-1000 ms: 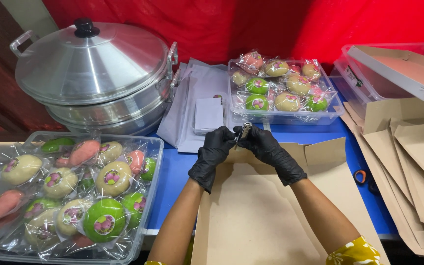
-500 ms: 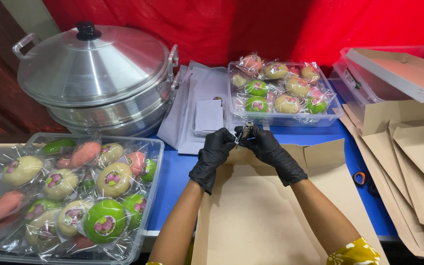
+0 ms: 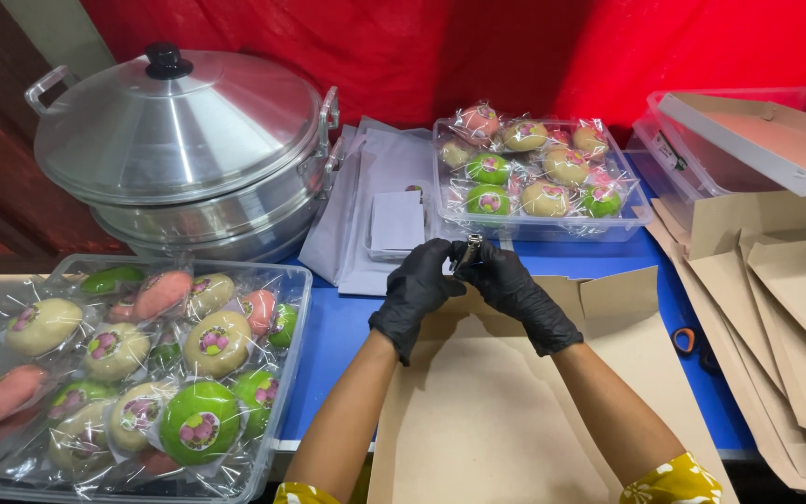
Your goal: Assembling cardboard pastry boxes by folding and stapling the corners.
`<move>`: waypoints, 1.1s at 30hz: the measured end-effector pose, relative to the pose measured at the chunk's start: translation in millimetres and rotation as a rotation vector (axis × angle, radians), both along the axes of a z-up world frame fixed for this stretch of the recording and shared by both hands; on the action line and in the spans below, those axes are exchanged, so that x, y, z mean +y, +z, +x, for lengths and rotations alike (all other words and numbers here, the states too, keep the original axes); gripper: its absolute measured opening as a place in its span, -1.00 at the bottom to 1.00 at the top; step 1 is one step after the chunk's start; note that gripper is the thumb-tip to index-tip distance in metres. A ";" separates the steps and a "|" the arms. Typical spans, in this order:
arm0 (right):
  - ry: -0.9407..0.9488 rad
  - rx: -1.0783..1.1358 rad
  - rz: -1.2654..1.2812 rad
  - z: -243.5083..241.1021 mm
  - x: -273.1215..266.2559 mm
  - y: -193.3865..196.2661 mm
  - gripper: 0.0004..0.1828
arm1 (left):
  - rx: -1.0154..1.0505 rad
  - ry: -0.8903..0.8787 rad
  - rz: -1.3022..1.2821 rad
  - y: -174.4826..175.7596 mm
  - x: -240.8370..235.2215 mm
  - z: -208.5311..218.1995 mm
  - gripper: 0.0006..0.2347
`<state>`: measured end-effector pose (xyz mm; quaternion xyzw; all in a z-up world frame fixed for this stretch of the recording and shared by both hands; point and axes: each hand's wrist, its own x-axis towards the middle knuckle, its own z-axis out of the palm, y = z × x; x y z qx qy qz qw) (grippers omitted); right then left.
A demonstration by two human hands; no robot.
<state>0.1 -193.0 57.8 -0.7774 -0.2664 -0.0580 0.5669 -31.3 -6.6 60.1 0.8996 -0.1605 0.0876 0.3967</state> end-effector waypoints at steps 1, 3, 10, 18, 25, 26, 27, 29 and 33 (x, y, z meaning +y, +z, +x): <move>0.001 -0.122 -0.102 0.1 -2.0 -0.1 -0.80 | 0.002 0.006 -0.028 -14.7 -5.4 13.3 -0.50; 0.008 -0.133 -0.093 -0.1 -5.6 0.5 -0.81 | 0.012 0.004 -0.021 -13.7 -10.1 15.5 -0.53; -0.020 -0.181 -0.070 18.0 -12.2 -41.6 -0.74 | 0.096 0.024 0.011 -13.6 -17.0 17.7 -0.70; 0.051 -0.256 -0.118 -9.4 -7.2 2.0 -0.78 | 0.020 0.011 0.071 11.4 -0.7 4.5 -0.70; 0.081 0.077 0.364 -28.9 -4.4 46.1 -0.66 | 0.499 0.180 -0.165 107.6 6.5 -46.9 -0.67; 0.081 0.077 0.363 -24.0 -13.5 49.7 -0.66 | 0.499 0.180 -0.165 95.3 9.4 -42.0 -0.67; -0.012 0.059 0.414 -19.3 -22.9 53.3 -0.63 | 0.492 0.188 -0.153 82.9 12.0 -37.0 -0.69; -0.107 0.043 0.463 -11.4 -43.7 68.1 -0.58 | 0.486 0.195 -0.141 62.8 16.2 -30.0 -0.71; -0.133 0.171 0.755 5.2 -100.4 91.0 -0.51 | 0.448 0.227 -0.079 43.4 19.8 -23.8 -0.75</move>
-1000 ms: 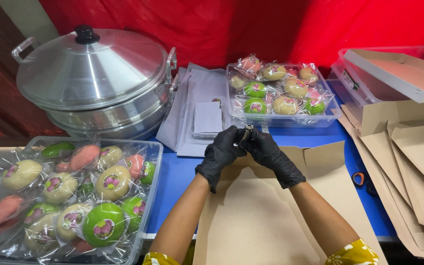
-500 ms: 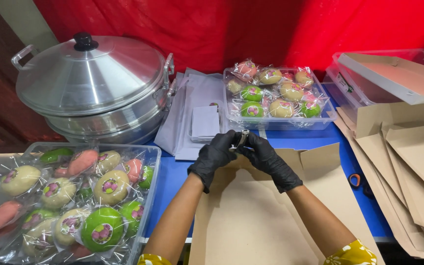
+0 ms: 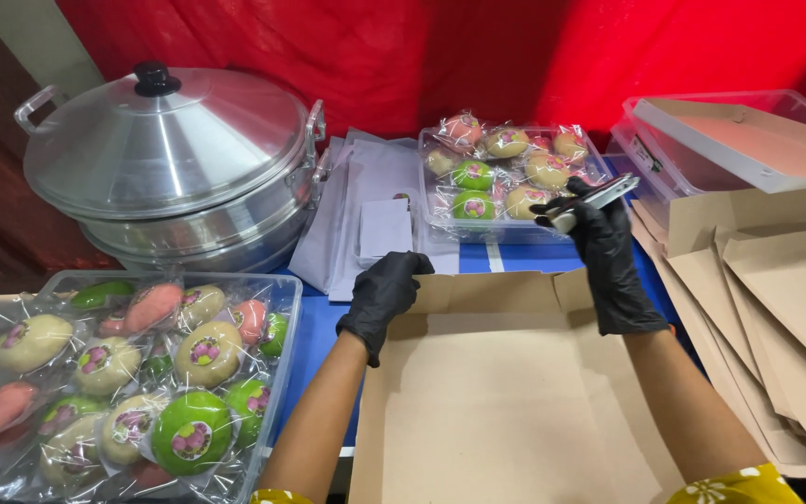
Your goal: Assembling cardboard pastry boxes by folding and stapling the corners.
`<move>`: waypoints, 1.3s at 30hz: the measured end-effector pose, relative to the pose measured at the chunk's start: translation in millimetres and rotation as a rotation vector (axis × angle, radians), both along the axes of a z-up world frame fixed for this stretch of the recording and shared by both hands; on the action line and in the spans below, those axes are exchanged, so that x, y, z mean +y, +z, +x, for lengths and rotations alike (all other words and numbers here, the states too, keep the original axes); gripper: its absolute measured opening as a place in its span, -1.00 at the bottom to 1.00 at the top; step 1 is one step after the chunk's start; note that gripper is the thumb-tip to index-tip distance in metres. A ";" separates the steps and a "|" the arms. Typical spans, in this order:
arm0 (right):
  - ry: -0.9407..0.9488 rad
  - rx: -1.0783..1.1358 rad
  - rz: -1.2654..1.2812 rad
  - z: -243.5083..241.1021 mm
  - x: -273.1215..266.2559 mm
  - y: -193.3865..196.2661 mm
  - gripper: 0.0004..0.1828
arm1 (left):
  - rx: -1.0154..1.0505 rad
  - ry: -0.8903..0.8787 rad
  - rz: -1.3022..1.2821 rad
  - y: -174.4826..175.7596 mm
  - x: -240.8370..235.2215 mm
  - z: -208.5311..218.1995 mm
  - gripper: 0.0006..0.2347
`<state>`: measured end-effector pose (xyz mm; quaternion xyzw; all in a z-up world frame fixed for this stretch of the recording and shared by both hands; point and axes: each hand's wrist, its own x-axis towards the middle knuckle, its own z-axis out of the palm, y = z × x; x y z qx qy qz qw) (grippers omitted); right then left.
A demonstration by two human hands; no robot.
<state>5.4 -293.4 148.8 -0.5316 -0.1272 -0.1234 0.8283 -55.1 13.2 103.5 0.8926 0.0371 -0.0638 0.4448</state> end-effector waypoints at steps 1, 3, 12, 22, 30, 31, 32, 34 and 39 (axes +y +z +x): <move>0.004 0.036 0.068 5.1 -17.7 0.1 -0.49 | -0.011 0.005 0.023 -2.4 -0.5 1.1 -0.74; -0.056 0.075 0.041 8.1 -49.8 -2.8 -0.52 | -0.122 -0.099 0.070 -1.7 -2.6 -2.3 -0.70; -0.017 0.178 -0.375 12.6 -184.5 -62.6 -0.41 | -0.452 -0.281 -0.061 -34.2 5.2 19.6 -0.82; -0.128 0.333 -0.819 11.6 -182.7 -105.4 -0.68 | -0.548 -0.265 -0.157 -6.2 -74.2 47.1 -0.76; -0.302 -0.044 -1.040 -1.8 -122.5 -103.9 -0.60 | -0.475 -0.317 0.349 -64.8 -161.6 66.0 -0.71; -0.358 -0.259 -1.281 -2.0 -117.0 -106.2 -0.63 | -0.545 -0.274 0.340 -72.3 -163.8 65.8 -0.69; -0.366 -0.252 -1.283 -12.6 -104.3 -97.4 -0.63 | -0.546 -0.283 0.337 -75.0 -164.4 65.9 -0.69; -0.439 -0.324 -1.415 -33.2 -76.0 -78.6 -0.70 | -0.762 -0.133 0.307 -79.3 -162.9 64.9 -0.61; -0.507 -0.376 -1.642 -31.2 -57.7 -85.5 -0.61 | -0.381 -0.321 0.451 -54.7 -150.7 60.9 -0.77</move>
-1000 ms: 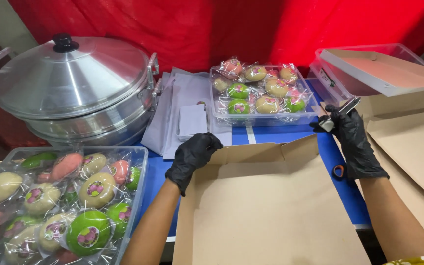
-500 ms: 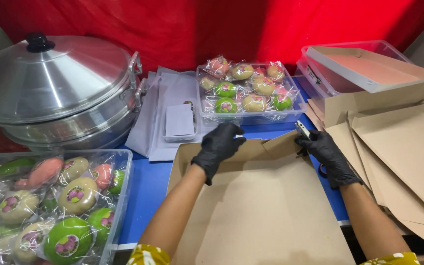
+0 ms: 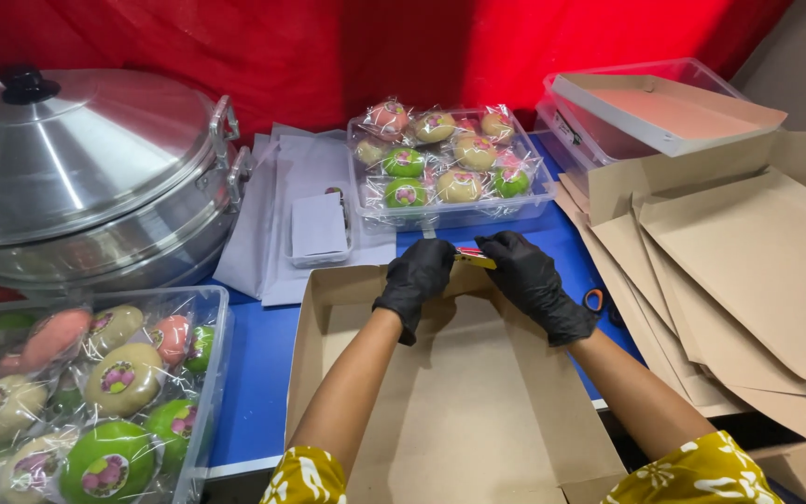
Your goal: Assembling cardboard pastry boxes by folding and stapling the corners.
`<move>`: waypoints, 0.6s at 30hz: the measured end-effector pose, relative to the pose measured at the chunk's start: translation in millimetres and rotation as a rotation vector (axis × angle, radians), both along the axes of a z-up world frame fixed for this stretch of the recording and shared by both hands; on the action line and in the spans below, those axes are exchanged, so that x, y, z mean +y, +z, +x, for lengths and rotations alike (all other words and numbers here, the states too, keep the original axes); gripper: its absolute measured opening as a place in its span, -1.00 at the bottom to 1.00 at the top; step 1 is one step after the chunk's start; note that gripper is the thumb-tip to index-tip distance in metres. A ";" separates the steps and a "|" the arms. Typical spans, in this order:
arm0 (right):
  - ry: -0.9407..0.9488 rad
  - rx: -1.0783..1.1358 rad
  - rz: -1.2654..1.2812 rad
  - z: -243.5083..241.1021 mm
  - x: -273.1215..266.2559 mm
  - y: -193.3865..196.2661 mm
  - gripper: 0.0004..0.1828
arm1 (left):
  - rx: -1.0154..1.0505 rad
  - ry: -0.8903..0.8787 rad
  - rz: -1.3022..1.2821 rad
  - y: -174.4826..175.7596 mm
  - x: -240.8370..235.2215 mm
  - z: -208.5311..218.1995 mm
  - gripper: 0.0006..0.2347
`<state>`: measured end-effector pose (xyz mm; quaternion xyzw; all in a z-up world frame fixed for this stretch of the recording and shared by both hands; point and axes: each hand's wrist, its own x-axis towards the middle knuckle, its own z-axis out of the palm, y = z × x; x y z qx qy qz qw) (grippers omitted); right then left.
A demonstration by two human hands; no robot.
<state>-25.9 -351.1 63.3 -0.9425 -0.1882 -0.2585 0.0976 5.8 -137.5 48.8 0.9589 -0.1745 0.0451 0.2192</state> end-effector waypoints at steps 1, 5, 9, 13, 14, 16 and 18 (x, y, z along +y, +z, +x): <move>0.018 0.033 0.015 -0.2 3.8 -0.1 -0.63 | 0.055 0.018 0.034 -7.0 0.2 3.6 -0.82; 0.057 0.075 0.049 -0.2 16.8 -2.2 -0.66 | 0.294 0.097 -0.121 71.1 21.7 -62.8 -0.76; 0.156 0.088 0.111 1.0 25.9 -2.9 -0.73 | 0.321 0.124 -0.410 92.6 31.7 -91.5 -0.69; 0.125 0.129 0.158 4.2 28.8 -9.1 -0.68 | 0.394 0.090 -0.872 62.6 23.6 -61.0 -0.57; 0.123 0.126 0.158 8.8 26.0 -10.6 -0.68 | 0.393 0.087 -0.871 60.6 21.9 -59.2 -0.57; 0.182 0.149 0.234 17.5 22.0 -14.5 -0.70 | 0.206 0.049 -0.473 55.1 20.2 -57.1 -0.62; 0.172 0.128 0.241 26.0 16.2 -21.1 -0.72 | 0.159 0.033 -0.531 8.7 5.4 -23.0 -0.57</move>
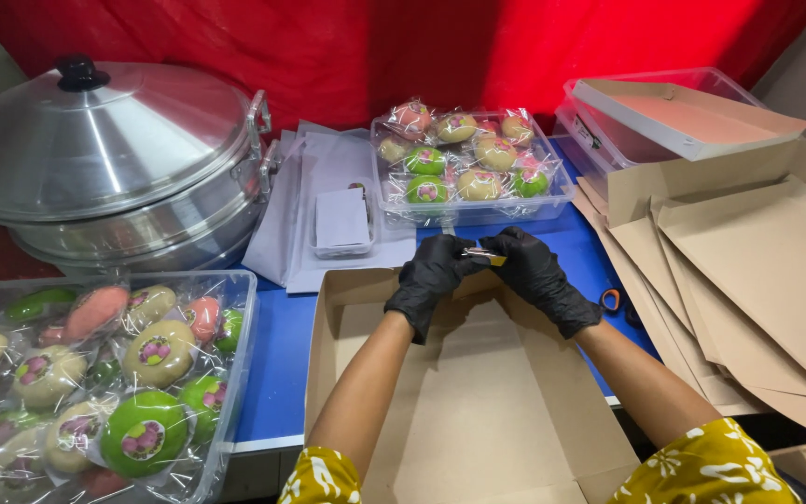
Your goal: Assembling cardboard pastry boxes by folding and stapling the corners.
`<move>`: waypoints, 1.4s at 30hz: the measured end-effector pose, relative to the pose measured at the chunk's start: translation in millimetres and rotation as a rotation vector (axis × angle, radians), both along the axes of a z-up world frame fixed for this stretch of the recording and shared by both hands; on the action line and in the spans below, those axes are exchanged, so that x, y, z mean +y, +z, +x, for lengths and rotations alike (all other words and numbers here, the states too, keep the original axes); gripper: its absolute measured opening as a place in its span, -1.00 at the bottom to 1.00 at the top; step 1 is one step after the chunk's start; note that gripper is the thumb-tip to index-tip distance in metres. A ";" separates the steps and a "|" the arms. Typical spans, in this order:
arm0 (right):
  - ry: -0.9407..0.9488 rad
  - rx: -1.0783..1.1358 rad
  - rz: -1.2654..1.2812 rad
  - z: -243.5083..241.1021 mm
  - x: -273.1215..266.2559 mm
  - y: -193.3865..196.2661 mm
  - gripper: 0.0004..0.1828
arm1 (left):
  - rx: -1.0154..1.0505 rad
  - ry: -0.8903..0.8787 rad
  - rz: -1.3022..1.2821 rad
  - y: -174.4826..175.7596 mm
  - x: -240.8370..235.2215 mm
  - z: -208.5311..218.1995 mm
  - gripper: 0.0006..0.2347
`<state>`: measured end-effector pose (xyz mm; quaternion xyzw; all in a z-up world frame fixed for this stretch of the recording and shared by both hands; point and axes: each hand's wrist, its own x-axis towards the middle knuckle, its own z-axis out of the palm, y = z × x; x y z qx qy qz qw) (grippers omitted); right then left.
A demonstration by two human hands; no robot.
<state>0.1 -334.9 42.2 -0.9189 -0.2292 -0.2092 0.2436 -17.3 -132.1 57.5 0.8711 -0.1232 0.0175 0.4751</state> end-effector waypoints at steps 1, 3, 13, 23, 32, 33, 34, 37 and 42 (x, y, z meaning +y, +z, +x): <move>-0.018 -0.017 0.005 3.9 -4.9 -3.6 -0.75 | -0.048 -0.005 -0.060 -23.5 -9.1 17.4 -0.52; -0.003 0.002 0.049 0.9 -14.7 3.7 -0.70 | -0.087 -0.021 -0.076 -39.0 -0.4 31.3 -0.63; 0.043 0.014 0.287 -19.2 -16.3 24.5 -0.77 | -0.036 -0.039 -0.019 -46.6 2.6 40.9 -0.73; 0.055 0.018 0.280 -11.7 -12.6 21.1 -0.77 | -0.089 0.012 -0.013 -44.8 -3.7 40.0 -0.83; -0.025 0.451 1.468 6.9 -47.4 43.1 -0.78 | -0.233 0.118 0.061 -27.9 26.3 35.6 -0.87; -0.015 0.526 1.551 6.6 -52.4 46.7 -0.78 | -0.237 0.149 0.054 -25.7 32.7 33.5 -0.88; -0.006 0.603 1.633 6.1 -57.2 50.6 -0.71 | -0.241 0.180 0.047 -23.5 39.5 31.2 -0.88; -0.063 0.740 1.642 27.7 -80.8 24.8 -0.62 | -0.265 0.270 0.212 -36.3 23.5 26.7 -0.91; 0.009 0.779 1.518 -16.9 -33.8 64.5 -0.64 | -0.382 0.152 0.054 -23.0 12.8 9.6 -0.97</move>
